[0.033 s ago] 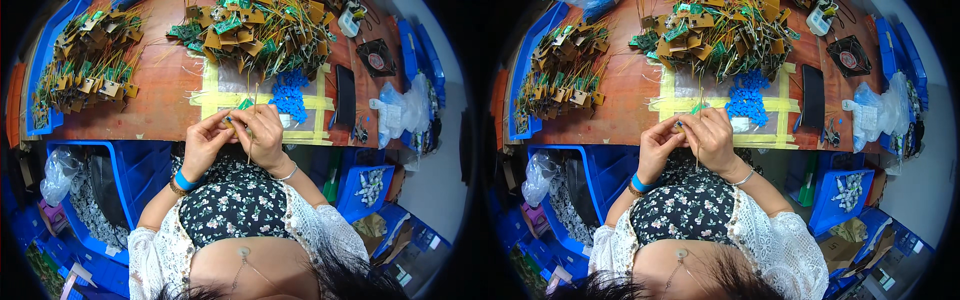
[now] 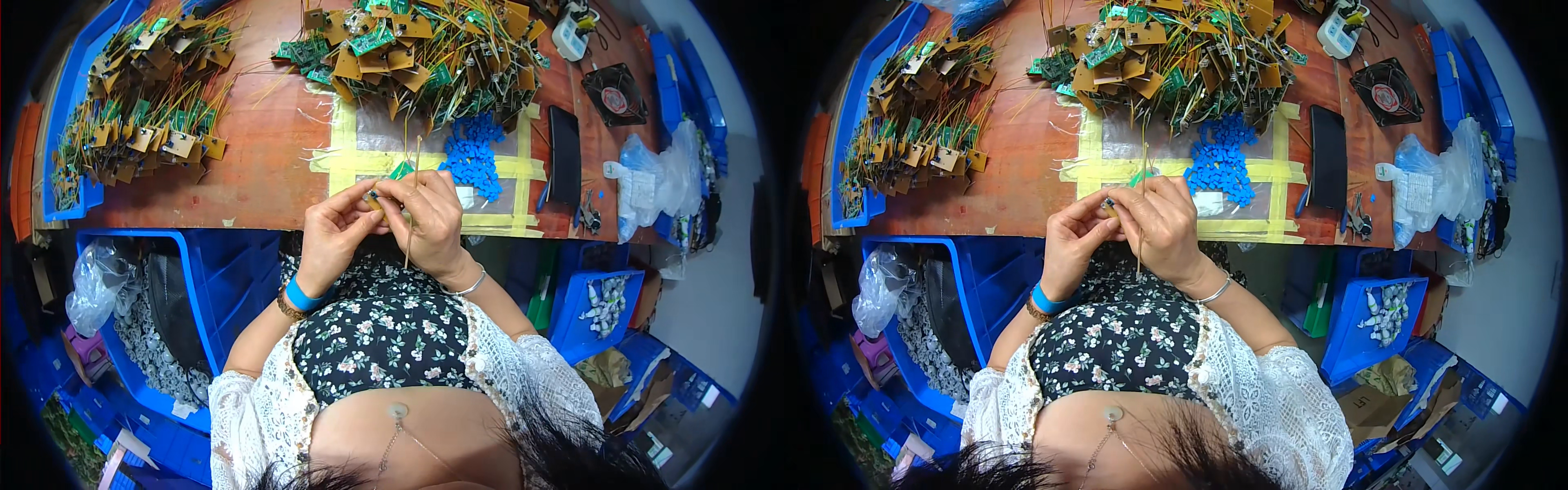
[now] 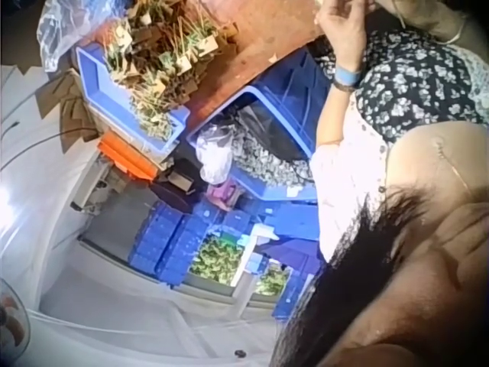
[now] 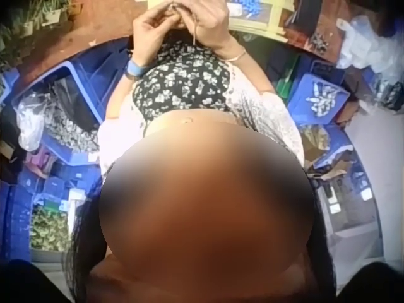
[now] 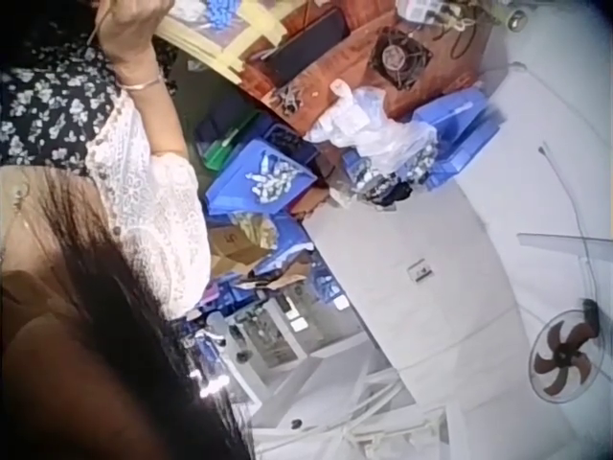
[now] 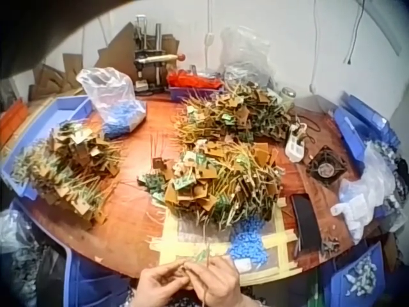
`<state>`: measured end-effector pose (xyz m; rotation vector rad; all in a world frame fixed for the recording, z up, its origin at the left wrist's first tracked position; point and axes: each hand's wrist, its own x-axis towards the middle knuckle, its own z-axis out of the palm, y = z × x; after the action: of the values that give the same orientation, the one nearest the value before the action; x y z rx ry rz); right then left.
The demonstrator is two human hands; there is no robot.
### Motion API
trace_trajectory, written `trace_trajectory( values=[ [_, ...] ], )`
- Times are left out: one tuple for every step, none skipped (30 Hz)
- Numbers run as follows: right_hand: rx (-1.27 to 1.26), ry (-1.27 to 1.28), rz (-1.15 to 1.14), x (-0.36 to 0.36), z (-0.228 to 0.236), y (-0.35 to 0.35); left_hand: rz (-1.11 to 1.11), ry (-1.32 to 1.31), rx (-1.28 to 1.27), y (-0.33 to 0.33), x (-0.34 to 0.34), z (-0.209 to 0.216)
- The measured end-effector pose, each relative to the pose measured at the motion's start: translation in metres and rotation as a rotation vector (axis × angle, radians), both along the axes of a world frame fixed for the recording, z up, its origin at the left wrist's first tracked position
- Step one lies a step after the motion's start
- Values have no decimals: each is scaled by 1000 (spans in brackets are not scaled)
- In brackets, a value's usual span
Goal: Assembling components onto small circuit boards at a workbench.
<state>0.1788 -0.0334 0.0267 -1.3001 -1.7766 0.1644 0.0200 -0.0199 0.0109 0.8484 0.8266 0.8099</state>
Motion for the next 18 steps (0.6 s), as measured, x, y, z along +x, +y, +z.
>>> trace_trajectory(
  values=[
    [-3, 3, 4, 0, 1, 0, -2, 1, 3, 0, 0, 0],
    [-3, 3, 4, 0, 2, 0, -2, 1, 3, 0, 0, -1],
    [-1, 9, 16, 0, 3, 1, 2, -10, 15, -1, -1, -3],
    [1, 15, 28, 0, 3, 1, 7, -21, 28, -1, -1, -3],
    [2, 16, 30, 0, 4, 1, 8, -20, 29, -1, -1, -2],
    [-1, 13, 36, -1, 4, 0, 30, -16, -10, -1, -1, 1],
    [-4, 10, 44, -1, 5, 0, 52, -12, -48, -1, -1, 3],
    [0, 11, 44, -2, 5, 0, 52, -11, -45, 0, -2, 4],
    [-6, 19, 51, -3, 4, 0, 80, -3, -32, 0, -2, 3],
    [-12, 28, 61, -5, 4, 0, 109, 5, -19, 0, -3, 3],
    [-5, 31, 63, -5, 5, 1, 111, 9, -12, 2, -7, 3],
    [35, 36, 77, -3, 6, 3, 168, 55, 21, 4, -13, 4],
    [75, 40, 92, -1, 7, 3, 225, 102, 54, 7, -20, 4],
    [66, 49, 82, 1, 9, 2, 280, 183, 91, 12, -31, 5],
    [73, 53, 84, 4, 9, 2, 283, 186, 98, 19, -43, 3],
    [76, 47, 58, 7, 9, 2, 379, 249, 152, 27, -56, -1],
    [80, 45, 36, 10, 9, 3, 480, 315, 207, 34, -70, -5],
    [71, 38, 30, 13, 8, 3, 480, 423, 295, 42, -83, -11]
  ],
)
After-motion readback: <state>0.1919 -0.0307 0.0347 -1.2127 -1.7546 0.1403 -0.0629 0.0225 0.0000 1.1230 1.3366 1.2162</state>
